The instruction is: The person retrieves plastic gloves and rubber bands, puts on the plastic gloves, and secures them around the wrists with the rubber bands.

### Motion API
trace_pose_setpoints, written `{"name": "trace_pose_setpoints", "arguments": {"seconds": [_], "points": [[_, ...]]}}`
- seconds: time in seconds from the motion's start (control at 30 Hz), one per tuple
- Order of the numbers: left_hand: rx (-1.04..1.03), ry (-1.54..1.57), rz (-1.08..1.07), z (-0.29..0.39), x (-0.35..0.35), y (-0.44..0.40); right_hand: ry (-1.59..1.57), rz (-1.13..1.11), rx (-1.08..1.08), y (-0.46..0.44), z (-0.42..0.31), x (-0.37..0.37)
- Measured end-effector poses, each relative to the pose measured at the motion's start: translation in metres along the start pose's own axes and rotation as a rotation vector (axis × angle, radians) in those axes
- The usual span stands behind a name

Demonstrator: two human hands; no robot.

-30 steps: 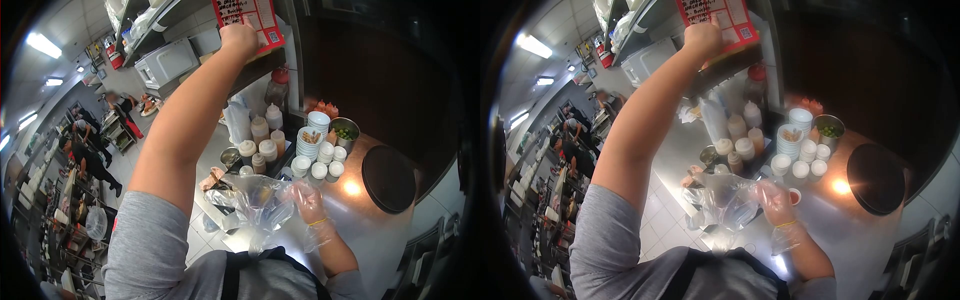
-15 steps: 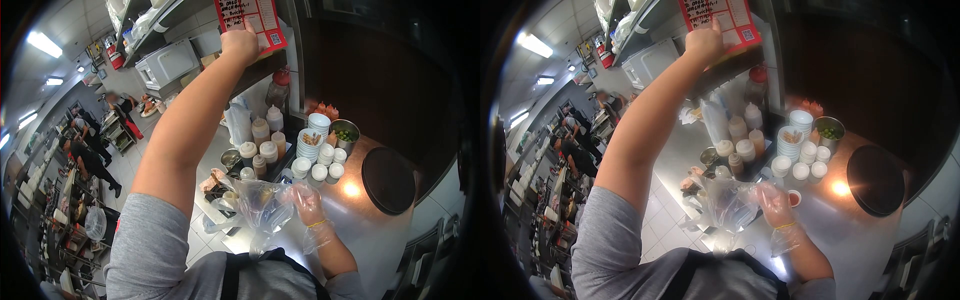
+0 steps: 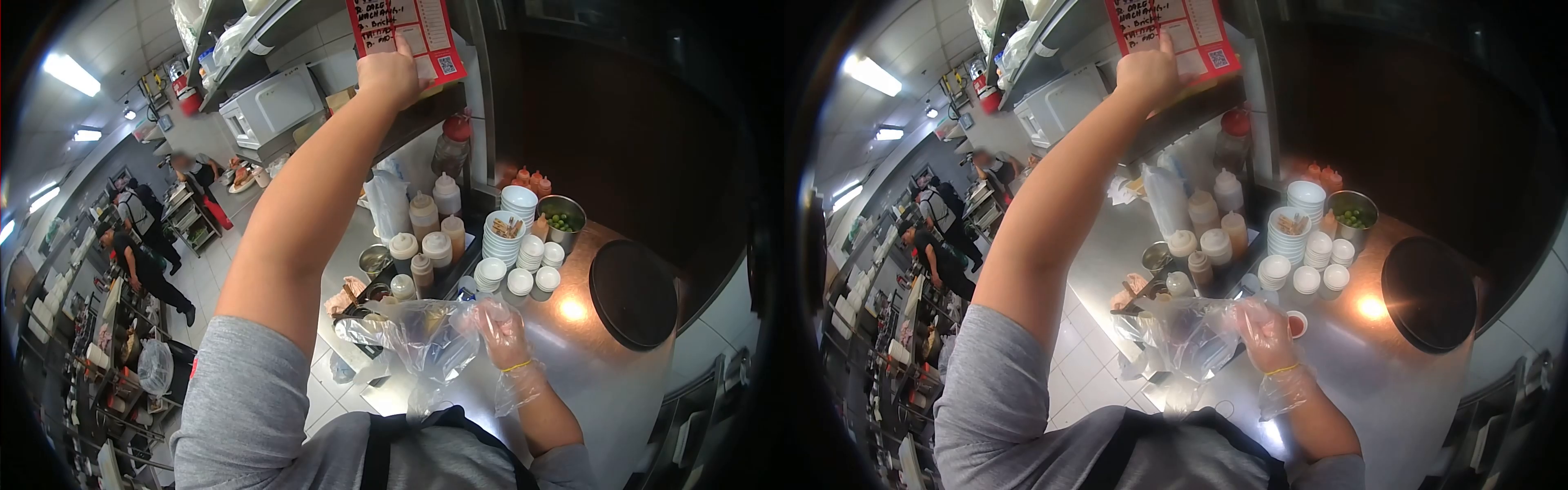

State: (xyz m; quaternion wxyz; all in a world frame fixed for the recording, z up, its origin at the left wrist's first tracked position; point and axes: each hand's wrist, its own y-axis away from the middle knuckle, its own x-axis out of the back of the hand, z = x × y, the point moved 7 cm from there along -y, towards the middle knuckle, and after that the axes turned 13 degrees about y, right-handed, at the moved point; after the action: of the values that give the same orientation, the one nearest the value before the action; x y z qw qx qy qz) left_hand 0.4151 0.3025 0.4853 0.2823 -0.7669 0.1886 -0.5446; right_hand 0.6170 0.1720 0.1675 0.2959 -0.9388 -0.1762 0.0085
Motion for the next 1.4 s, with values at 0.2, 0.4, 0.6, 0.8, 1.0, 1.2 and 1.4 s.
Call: {"name": "trace_pose_setpoints", "arguments": {"seconds": [0.2,0.4,0.6,0.8,1.0,1.2,1.4], "points": [[-0.323,0.268,0.233,0.024,0.007,0.026,-0.009,-0.072,-0.085,-0.004,-0.012,0.0],[-0.503,0.946,-0.155,0.049,0.029,0.197,-0.017,-0.164,-0.067,-0.022,-0.038,-0.014],[0.061,1.409,-0.485,-0.03,-0.018,0.329,0.313,-0.584,0.352,-0.061,-0.135,-0.093],[0.51,1.407,-0.061,-0.147,-0.091,0.483,0.826,-0.457,0.688,-0.198,-0.214,-0.161],[1.045,1.706,0.014,-0.177,-0.128,0.589,1.753,-0.789,0.202,-0.304,-0.151,-0.22],[1.089,1.725,0.195,-0.22,-0.137,0.615,1.797,-0.772,-0.126,-0.348,-0.106,-0.213],[1.164,2.133,0.36,-0.221,-0.113,0.583,1.722,-0.424,0.462,-0.347,-0.122,-0.213]]}}
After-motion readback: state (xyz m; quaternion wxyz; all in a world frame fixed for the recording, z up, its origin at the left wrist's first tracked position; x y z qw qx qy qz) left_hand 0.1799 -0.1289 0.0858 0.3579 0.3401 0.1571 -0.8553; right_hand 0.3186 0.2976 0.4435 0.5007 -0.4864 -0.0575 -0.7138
